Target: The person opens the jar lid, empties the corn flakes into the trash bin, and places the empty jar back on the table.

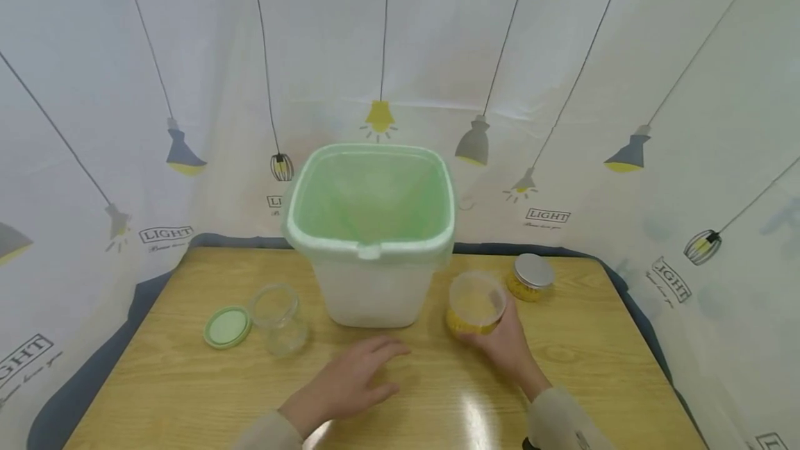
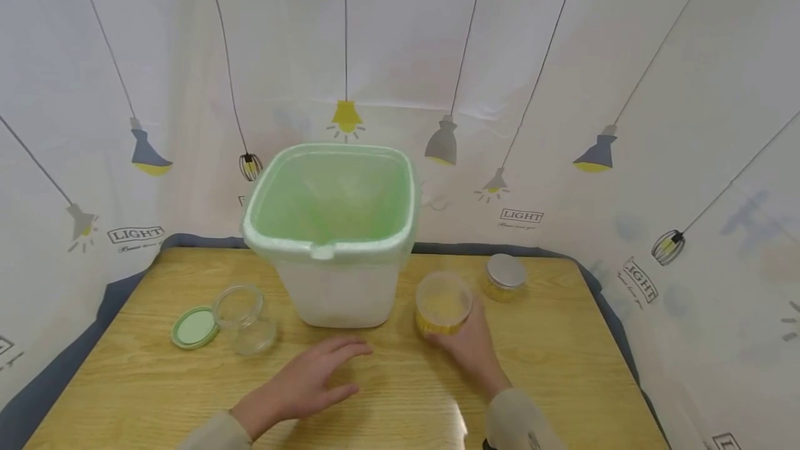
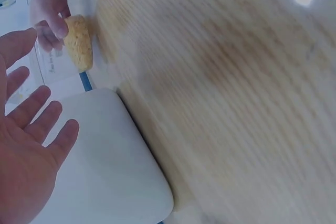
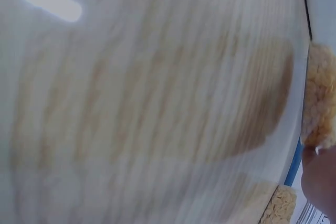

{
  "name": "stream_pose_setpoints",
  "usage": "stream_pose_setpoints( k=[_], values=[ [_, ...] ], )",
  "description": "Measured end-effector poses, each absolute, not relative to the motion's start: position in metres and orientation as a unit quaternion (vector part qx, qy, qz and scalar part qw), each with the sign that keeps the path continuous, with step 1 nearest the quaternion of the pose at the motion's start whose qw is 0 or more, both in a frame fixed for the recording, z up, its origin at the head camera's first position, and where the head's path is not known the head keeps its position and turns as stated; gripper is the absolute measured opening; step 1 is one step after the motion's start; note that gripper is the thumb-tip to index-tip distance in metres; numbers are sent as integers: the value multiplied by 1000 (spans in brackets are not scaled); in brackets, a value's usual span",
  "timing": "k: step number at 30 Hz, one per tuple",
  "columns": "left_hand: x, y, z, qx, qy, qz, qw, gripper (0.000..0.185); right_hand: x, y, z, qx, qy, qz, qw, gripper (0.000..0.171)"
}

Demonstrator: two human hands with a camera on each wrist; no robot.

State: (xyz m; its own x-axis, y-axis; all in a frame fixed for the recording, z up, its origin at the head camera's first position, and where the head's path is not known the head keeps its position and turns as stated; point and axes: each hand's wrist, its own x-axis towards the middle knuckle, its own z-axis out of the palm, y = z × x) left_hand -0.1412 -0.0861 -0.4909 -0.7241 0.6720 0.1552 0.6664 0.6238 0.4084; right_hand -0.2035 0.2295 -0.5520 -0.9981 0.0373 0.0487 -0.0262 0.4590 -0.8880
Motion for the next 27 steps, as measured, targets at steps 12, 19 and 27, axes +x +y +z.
stream_pose_setpoints(
  k=[12,19,27],
  values=[
    [-148,-88,-486,460,872,152,-75,58,-193,232,-552,93,-860,501,-2,117],
    [-152,-83,-480,475,867,108,-107,64,-190,228,-551,135,-850,509,-18,116],
    [-158,-75,-472,490,859,86,-123,70,-185,220,-550,170,-844,508,-29,114]
  ],
)
